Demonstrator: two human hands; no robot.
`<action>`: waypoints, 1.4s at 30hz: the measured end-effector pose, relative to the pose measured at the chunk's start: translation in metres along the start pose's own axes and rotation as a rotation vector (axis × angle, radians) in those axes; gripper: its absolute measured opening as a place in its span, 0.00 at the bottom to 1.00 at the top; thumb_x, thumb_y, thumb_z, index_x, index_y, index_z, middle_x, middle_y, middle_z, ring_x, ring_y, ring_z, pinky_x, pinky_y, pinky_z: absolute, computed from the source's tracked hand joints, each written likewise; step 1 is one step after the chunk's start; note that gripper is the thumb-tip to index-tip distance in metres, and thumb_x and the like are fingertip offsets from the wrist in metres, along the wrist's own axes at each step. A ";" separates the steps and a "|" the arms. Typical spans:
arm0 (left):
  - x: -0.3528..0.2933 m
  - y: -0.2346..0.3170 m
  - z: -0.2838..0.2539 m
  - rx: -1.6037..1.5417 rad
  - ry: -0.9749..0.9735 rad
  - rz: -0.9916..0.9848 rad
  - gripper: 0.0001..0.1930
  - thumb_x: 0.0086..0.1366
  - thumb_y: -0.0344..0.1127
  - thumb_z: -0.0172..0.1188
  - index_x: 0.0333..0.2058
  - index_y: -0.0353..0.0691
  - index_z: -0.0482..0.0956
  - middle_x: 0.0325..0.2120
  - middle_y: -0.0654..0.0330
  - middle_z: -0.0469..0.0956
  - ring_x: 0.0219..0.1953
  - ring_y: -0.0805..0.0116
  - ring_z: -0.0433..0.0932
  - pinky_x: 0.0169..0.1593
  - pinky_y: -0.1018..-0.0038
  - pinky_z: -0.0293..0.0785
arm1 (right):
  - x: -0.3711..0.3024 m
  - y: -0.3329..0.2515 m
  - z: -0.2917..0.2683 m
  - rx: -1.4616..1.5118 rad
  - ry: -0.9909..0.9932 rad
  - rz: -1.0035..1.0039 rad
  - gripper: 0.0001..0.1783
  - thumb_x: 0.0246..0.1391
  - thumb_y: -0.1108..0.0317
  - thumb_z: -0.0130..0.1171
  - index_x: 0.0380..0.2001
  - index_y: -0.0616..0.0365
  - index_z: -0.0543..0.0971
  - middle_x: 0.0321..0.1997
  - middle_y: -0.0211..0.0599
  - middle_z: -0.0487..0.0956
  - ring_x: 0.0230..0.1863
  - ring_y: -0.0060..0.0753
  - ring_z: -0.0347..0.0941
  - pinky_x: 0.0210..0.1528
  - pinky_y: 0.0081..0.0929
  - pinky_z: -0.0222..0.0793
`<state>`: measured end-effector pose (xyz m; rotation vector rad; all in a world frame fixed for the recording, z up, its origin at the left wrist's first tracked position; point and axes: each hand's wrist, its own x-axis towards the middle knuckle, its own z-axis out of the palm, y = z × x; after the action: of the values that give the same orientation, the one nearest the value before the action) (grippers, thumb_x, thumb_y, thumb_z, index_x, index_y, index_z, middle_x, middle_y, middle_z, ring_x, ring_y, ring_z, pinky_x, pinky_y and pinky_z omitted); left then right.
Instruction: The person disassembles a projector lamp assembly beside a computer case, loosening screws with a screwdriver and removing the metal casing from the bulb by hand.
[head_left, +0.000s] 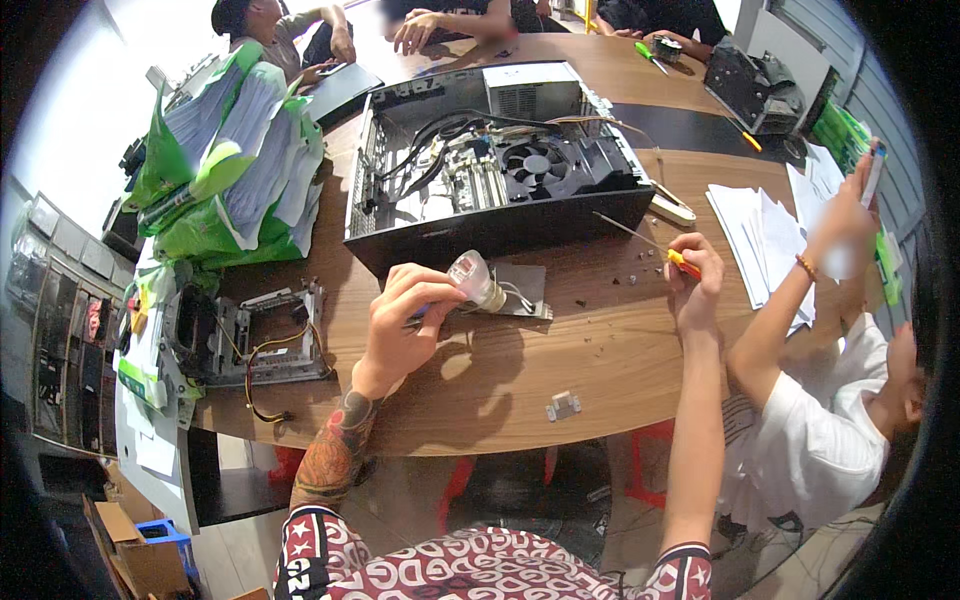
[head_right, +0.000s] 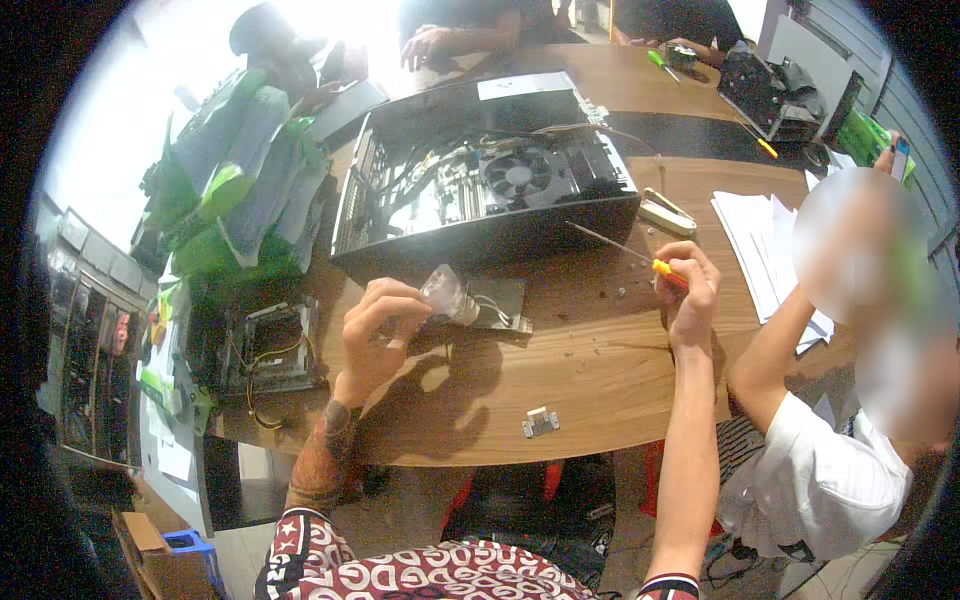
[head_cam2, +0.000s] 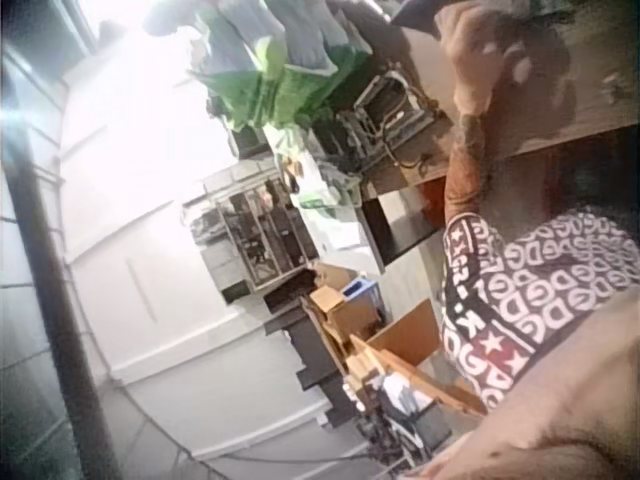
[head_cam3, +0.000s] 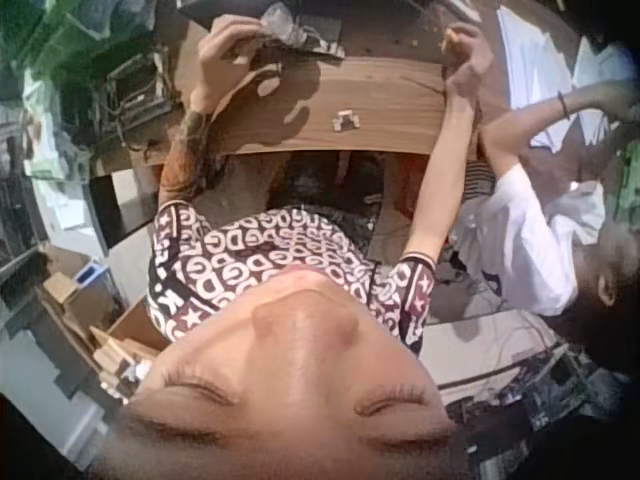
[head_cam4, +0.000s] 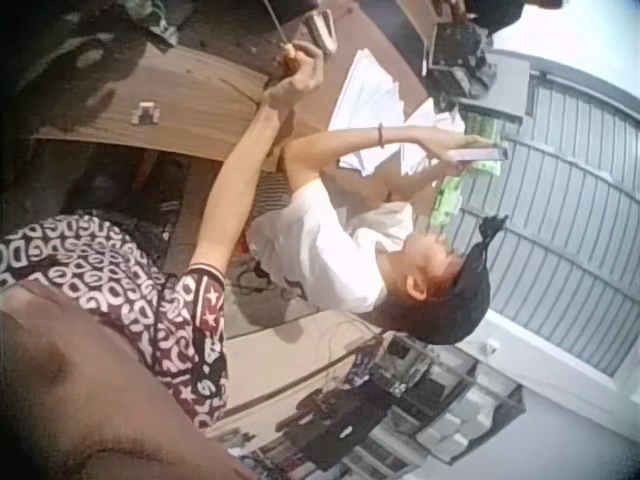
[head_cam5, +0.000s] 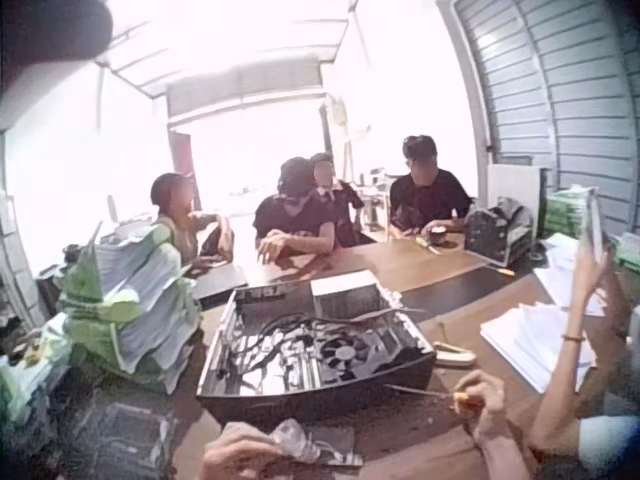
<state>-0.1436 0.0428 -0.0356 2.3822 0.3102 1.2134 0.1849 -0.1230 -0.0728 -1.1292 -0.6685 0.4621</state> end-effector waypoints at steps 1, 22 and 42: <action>-0.001 0.000 -0.001 0.004 0.006 0.017 0.10 0.49 0.17 0.64 0.30 0.40 0.80 0.31 0.60 0.80 0.35 0.61 0.77 0.45 0.68 0.70 | 0.001 0.002 -0.001 0.003 -0.016 -0.016 0.10 0.50 0.66 0.51 0.28 0.60 0.78 0.21 0.30 0.73 0.18 0.17 0.64 0.19 0.17 0.54; -0.002 0.003 -0.006 0.244 -0.134 0.413 0.09 0.43 0.26 0.63 0.26 0.42 0.76 0.34 0.61 0.80 0.39 0.65 0.79 0.47 0.63 0.72 | -0.004 -0.001 0.000 0.025 0.024 0.022 0.10 0.50 0.66 0.51 0.28 0.61 0.78 0.21 0.29 0.71 0.18 0.17 0.61 0.21 0.17 0.52; -0.003 0.009 -0.001 0.275 -0.247 0.313 0.09 0.46 0.22 0.61 0.27 0.42 0.76 0.33 0.63 0.79 0.38 0.63 0.77 0.48 0.64 0.69 | -0.007 0.000 0.001 -0.029 0.024 0.020 0.10 0.48 0.65 0.52 0.26 0.59 0.79 0.22 0.27 0.73 0.21 0.13 0.60 0.21 0.15 0.51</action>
<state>-0.1460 0.0338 -0.0332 2.8690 0.0245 1.0394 0.1795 -0.1268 -0.0739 -1.1676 -0.6450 0.4559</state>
